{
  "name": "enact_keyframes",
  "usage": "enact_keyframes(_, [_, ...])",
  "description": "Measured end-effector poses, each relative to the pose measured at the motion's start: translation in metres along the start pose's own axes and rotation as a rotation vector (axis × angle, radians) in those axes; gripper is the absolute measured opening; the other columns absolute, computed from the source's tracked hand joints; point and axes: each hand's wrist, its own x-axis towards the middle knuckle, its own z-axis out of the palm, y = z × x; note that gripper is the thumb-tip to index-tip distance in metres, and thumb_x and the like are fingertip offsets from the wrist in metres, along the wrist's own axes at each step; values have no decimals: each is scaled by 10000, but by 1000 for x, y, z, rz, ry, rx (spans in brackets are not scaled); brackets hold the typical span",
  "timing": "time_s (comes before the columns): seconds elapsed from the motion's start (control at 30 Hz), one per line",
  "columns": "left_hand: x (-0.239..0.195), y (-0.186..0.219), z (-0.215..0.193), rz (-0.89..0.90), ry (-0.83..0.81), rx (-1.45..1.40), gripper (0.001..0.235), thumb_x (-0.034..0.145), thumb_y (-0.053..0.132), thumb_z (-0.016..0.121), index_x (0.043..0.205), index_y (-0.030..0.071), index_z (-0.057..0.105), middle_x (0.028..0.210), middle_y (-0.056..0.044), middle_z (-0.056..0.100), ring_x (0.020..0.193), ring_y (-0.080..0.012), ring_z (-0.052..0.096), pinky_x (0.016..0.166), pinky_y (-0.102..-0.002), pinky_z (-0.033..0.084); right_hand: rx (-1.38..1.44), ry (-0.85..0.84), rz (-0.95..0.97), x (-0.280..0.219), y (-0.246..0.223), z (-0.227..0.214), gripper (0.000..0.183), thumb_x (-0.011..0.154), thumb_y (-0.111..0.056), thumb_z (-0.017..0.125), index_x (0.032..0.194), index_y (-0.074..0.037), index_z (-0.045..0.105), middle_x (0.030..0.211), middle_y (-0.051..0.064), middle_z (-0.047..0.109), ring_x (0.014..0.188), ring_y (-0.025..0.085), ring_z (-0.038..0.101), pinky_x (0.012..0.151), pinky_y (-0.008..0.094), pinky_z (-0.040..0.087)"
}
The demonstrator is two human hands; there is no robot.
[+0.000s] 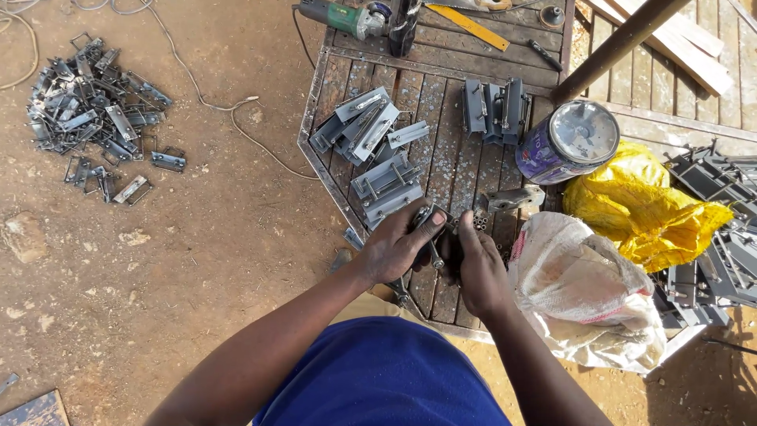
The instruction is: The person picks up a gray metal bracket from the workbench, inserts bolts through its holes, and threads nuts onto the bolts by hand, turning them to fasten the hardware. They place the finished bracket on the table and repeat the assembly with additional brackets.
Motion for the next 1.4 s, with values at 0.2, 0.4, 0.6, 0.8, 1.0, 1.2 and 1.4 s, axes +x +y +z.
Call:
enact_keyframes(0.2, [-3,9,-6,-24,15,-75,825,1071,514,445,1513,-152,239,780,-199,696,731,-238,723,610,-393,652,-743,368,-710,9,15,-6,400,1005,-399,680,1215,-88,541,695,60,632,534,256,615,472,359,449])
enact_keyframes(0.4, [1,13,-7,-19,-67,-210,587,1091,458,446,1249,-91,580,748,-206,669,656,-255,726,533,-373,666,-379,184,-688,32,37,0,164,930,-64,763,1038,-31,645,561,78,546,481,163,537,476,281,414])
enact_keyframes(0.6, [9,2,-22,-28,-71,-223,547,1101,440,436,1247,-67,582,918,-178,645,666,-258,728,535,-405,687,-684,216,-722,44,39,0,371,882,-208,820,1173,-115,610,682,67,689,523,263,641,501,377,501])
enact_keyframes(0.8, [26,-18,-43,-119,-108,-112,720,1077,552,475,1359,-109,516,796,-252,673,699,-299,739,563,-415,679,-527,289,-609,47,38,16,142,990,-188,703,904,-91,643,596,94,685,497,298,674,476,359,503])
enact_keyframes(1.0, [18,27,-54,-123,-77,-157,543,1094,459,472,1182,-58,614,665,-215,672,566,-267,721,475,-370,650,-182,223,-480,46,11,33,278,856,-65,827,1075,9,672,728,173,723,589,235,706,569,372,556])
enact_keyframes(1.2, [69,-88,-75,-139,-132,-139,570,1103,474,496,1256,-69,580,715,-243,678,637,-282,732,531,-385,665,-146,241,-459,57,18,42,144,1032,-88,616,947,15,669,614,105,654,498,173,653,490,315,519])
enact_keyframes(1.4, [24,21,-77,-213,-151,-198,576,1065,493,515,1219,-54,613,709,-236,682,640,-283,739,537,-397,684,-453,297,-679,51,22,47,225,901,-61,800,1085,2,688,758,166,689,638,309,725,539,371,556])
